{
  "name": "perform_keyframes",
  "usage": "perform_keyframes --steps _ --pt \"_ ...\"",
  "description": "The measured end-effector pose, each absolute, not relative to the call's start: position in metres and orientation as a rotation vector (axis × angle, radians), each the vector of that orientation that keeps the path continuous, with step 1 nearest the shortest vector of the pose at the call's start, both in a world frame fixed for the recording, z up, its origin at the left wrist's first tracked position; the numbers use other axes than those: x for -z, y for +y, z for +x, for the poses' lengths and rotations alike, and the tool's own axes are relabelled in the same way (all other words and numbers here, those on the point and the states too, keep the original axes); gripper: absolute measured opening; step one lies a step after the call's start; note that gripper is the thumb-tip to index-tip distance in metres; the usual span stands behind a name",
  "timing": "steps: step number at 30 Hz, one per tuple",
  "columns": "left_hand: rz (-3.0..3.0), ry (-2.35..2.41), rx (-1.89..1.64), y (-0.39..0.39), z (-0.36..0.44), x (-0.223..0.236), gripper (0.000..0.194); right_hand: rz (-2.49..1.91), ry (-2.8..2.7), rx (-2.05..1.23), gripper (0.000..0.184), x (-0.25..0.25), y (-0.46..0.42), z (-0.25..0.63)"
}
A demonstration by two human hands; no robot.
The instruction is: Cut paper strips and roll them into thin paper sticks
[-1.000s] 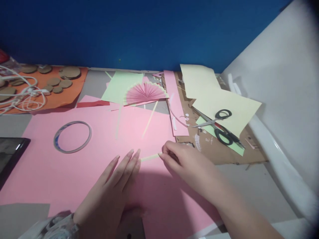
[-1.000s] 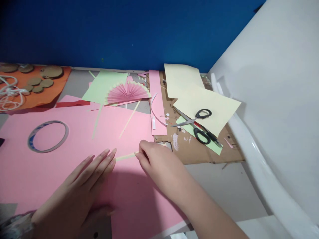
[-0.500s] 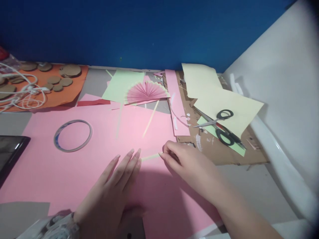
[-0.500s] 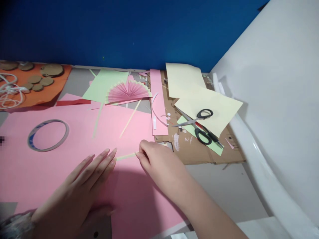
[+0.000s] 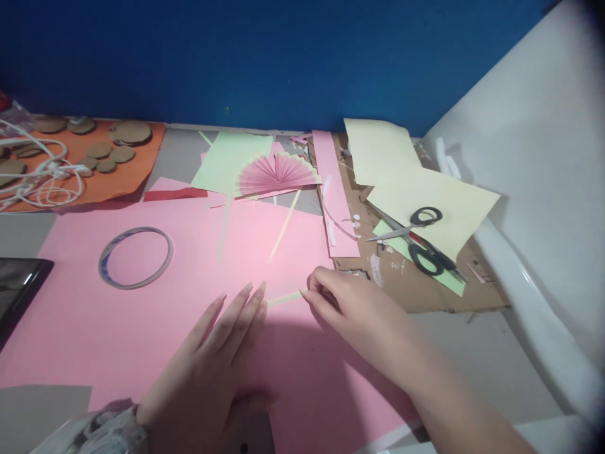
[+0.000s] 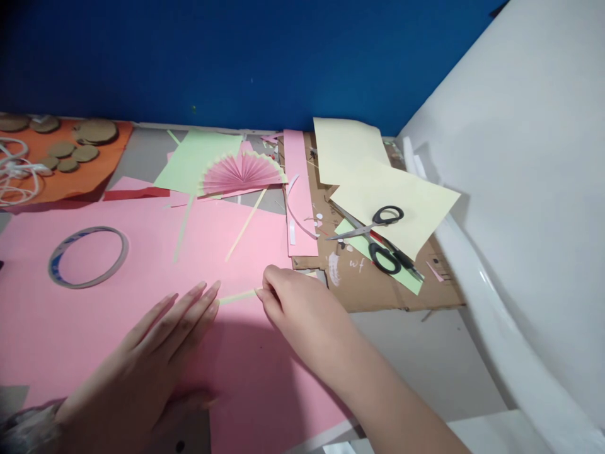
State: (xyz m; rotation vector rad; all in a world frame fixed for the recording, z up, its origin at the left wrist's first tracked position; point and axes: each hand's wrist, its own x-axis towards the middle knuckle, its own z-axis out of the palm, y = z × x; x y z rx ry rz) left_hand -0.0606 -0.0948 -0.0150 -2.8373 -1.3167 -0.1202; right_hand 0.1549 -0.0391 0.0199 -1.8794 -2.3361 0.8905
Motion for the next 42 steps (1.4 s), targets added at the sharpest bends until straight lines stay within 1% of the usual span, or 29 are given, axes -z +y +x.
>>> perform_keyframes --steps 3,15,17,20,22,27,31,35,42 --pt "-2.834 -1.316 0.121 -0.096 -0.061 0.014 0.083 -1.877 -2.336 -0.883 0.024 -0.019 -0.039 0.155" --pt "-2.848 -1.349 0.183 -0.095 -0.061 0.016 0.08 -1.89 -2.308 -0.902 0.022 -0.018 -0.039 0.155" --pt "-2.865 -1.334 0.213 -0.093 -0.063 0.015 0.077 -1.896 -2.3 -0.908 0.022 -0.019 -0.039 0.156" --pt "-2.911 -1.295 0.321 -0.088 -0.066 0.012 0.065 -1.899 -2.289 -0.943 0.022 -0.02 -0.038 0.157" --pt "-2.949 -1.257 0.344 -0.085 -0.066 0.009 0.064 -1.892 -2.289 -0.951 0.021 -0.021 -0.037 0.156" --pt "-2.987 -1.241 0.13 -0.078 -0.051 0.006 0.08 -1.846 -2.33 -0.932 0.02 -0.024 -0.034 0.154" --pt "-3.008 -1.219 0.067 -0.072 -0.039 0.007 0.076 -1.827 -2.332 -0.927 0.019 -0.025 -0.034 0.153" --pt "-3.015 -1.205 0.087 -0.071 -0.037 0.008 0.076 -1.803 -2.305 -0.934 0.021 -0.024 -0.036 0.155" --pt "-2.937 -1.255 0.066 -0.08 -0.046 0.009 0.072 -1.699 -2.233 -1.033 0.018 -0.03 -0.04 0.157"
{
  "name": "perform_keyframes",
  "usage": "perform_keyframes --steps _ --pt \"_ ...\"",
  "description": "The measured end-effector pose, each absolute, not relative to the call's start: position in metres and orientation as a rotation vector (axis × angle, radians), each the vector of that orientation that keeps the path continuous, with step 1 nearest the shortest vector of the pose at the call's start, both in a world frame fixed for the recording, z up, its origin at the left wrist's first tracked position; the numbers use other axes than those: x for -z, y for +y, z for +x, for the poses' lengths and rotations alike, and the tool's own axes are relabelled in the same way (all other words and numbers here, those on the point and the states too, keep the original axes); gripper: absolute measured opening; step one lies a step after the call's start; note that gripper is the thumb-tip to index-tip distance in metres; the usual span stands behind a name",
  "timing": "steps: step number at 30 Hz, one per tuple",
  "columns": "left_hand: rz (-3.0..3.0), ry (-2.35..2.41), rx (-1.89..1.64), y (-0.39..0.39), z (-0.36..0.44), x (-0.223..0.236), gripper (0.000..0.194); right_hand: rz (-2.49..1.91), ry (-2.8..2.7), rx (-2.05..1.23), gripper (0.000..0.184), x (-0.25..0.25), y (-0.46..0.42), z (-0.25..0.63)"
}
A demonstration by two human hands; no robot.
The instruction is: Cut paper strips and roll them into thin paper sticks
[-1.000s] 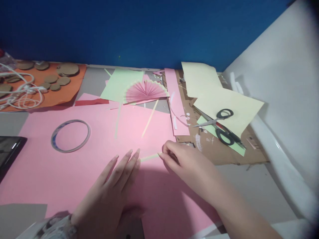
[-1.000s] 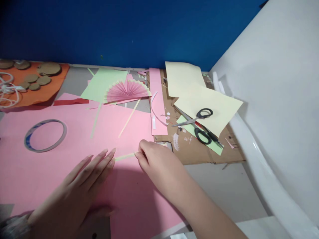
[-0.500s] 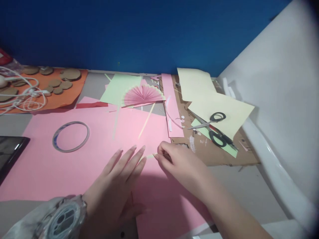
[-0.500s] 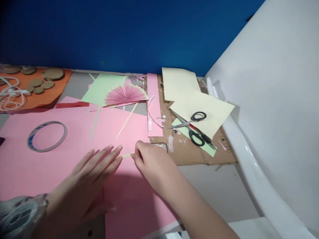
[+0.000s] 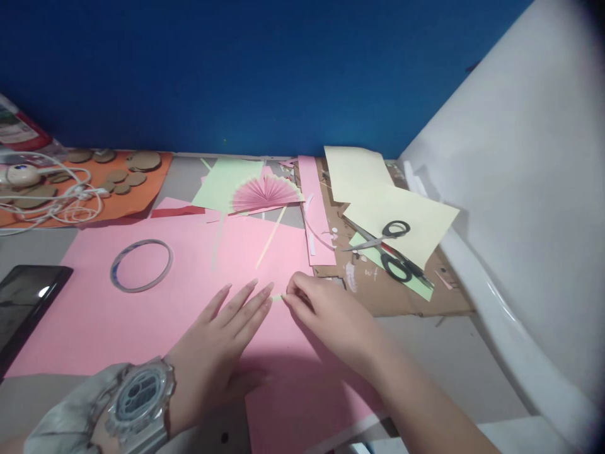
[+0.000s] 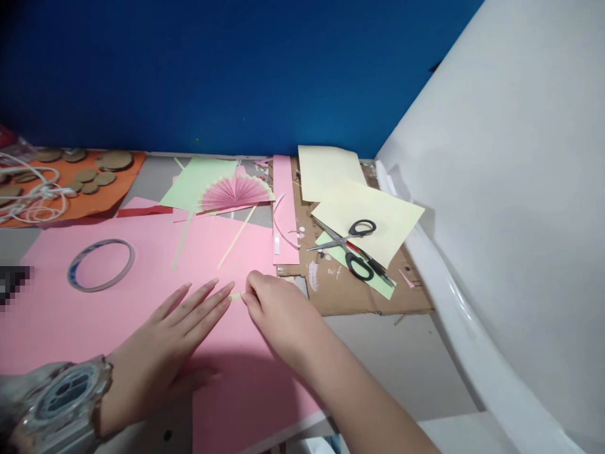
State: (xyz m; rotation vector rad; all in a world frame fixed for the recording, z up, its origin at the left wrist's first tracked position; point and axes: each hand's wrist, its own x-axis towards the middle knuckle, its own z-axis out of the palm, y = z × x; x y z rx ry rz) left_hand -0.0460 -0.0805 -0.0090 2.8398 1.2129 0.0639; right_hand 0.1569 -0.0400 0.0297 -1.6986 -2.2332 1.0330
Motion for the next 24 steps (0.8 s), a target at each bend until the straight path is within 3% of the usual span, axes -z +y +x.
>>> perform_keyframes --steps 9,21,24 --pt "2.886 1.271 -0.049 -0.087 -0.064 0.006 0.07 -1.535 -2.097 -1.223 0.016 -0.029 -0.042 0.152" --pt "2.904 1.296 -0.129 -0.076 -0.052 0.002 0.065 -1.688 -2.091 -1.007 0.018 -0.021 -0.032 0.164" --pt "2.925 1.264 -0.193 -0.076 -0.045 0.011 0.072 -1.688 -2.115 -0.987 0.018 -0.021 -0.032 0.163"
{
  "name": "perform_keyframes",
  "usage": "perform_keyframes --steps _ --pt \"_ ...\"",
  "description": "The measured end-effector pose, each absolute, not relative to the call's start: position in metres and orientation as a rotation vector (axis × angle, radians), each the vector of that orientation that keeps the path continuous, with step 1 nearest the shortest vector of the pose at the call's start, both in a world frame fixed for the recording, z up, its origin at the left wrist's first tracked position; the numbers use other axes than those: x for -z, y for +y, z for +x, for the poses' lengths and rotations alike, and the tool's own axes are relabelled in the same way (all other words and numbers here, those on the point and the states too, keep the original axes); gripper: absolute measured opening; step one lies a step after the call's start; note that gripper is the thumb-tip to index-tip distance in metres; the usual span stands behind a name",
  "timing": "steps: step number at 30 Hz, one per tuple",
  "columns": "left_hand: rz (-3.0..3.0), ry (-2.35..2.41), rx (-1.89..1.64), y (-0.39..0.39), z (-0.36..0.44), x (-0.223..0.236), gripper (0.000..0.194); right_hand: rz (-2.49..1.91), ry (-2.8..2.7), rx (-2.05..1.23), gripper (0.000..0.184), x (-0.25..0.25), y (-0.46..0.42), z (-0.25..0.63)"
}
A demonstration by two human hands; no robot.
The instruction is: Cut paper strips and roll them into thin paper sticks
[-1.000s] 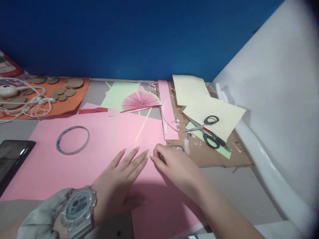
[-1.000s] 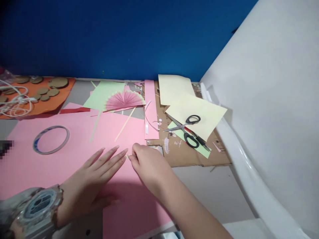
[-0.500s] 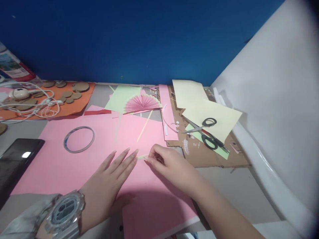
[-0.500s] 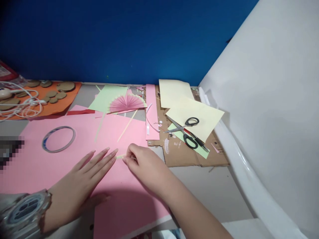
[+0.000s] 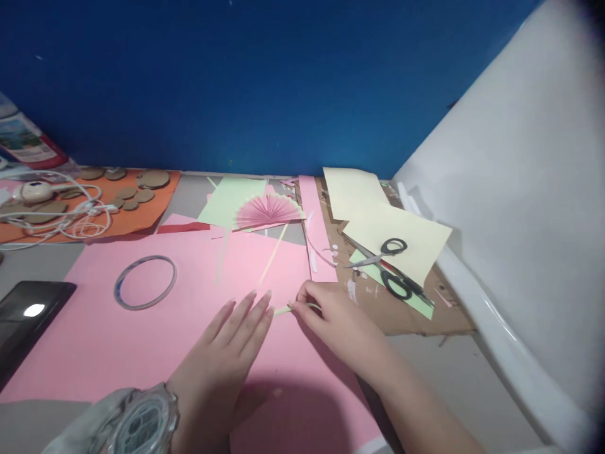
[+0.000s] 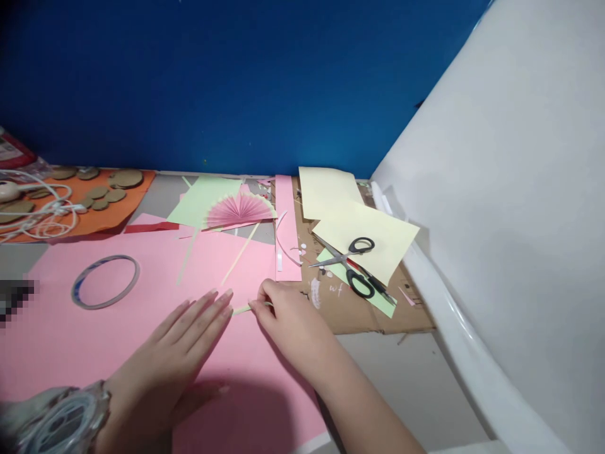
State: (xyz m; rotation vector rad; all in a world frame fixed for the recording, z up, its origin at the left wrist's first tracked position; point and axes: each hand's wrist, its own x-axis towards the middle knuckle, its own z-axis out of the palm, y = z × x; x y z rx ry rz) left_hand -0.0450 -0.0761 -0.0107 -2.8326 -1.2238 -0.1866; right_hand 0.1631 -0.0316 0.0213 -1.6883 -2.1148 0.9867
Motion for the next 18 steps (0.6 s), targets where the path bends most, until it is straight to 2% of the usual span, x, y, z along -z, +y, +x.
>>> perform_keyframes --steps 8,18 --pt "-2.913 -1.288 0.154 -0.0779 -0.0444 0.0198 0.081 -1.763 -2.122 -1.038 0.016 -0.0232 -0.0319 0.1606" --pt "-2.95 -1.228 0.148 -0.0736 -0.0474 0.0188 0.08 -1.82 -2.211 -0.961 0.014 -0.016 -0.0304 0.1565"
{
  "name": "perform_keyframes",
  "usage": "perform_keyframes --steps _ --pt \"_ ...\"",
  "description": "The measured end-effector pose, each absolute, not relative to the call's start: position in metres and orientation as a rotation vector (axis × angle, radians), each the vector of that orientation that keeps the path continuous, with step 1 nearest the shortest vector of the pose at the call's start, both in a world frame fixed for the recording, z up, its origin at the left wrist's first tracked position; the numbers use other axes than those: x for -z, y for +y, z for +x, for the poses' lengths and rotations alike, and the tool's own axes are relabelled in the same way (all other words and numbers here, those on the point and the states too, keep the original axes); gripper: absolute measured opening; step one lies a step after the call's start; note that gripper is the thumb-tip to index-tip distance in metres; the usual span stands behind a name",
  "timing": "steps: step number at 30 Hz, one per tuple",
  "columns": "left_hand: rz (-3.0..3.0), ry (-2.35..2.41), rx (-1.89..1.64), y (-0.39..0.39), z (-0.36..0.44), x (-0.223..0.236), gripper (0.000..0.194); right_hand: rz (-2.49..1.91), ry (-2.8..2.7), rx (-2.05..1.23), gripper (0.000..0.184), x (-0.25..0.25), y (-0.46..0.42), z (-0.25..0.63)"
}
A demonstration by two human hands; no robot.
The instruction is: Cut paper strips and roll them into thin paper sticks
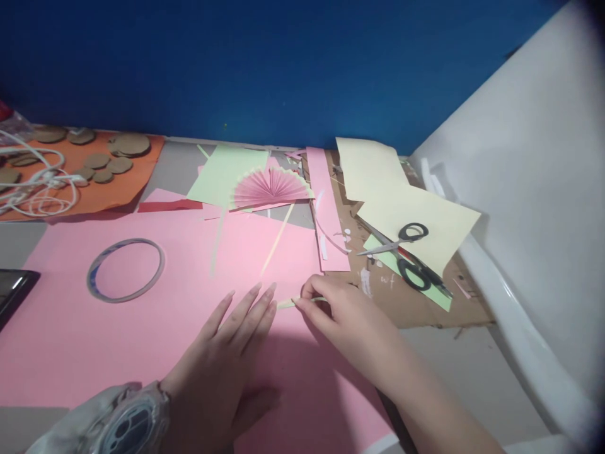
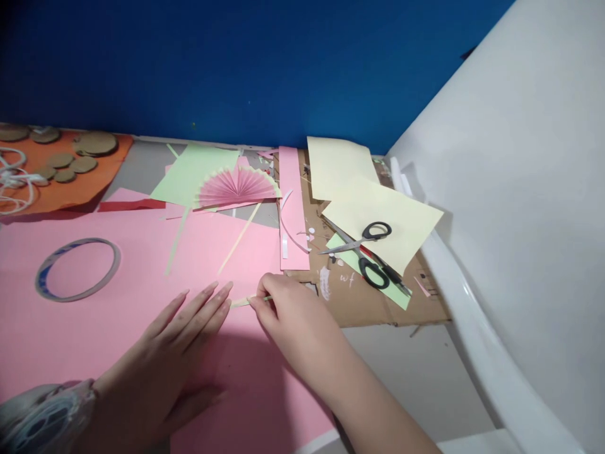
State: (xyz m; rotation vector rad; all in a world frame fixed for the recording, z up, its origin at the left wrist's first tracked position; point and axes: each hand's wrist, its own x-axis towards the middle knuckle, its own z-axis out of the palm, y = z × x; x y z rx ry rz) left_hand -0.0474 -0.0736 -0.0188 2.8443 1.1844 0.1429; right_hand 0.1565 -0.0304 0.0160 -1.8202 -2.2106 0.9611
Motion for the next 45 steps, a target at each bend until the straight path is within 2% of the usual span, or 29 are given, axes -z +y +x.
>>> perform_keyframes --steps 24,45 --pt "2.802 1.167 -0.199 -0.074 -0.047 0.019 0.08 -1.906 -2.258 -0.885 0.016 -0.016 -0.029 0.153" --pt "2.696 1.116 -0.043 -0.061 -0.038 0.013 0.087 -1.857 -2.227 -0.931 0.018 -0.018 -0.03 0.155"
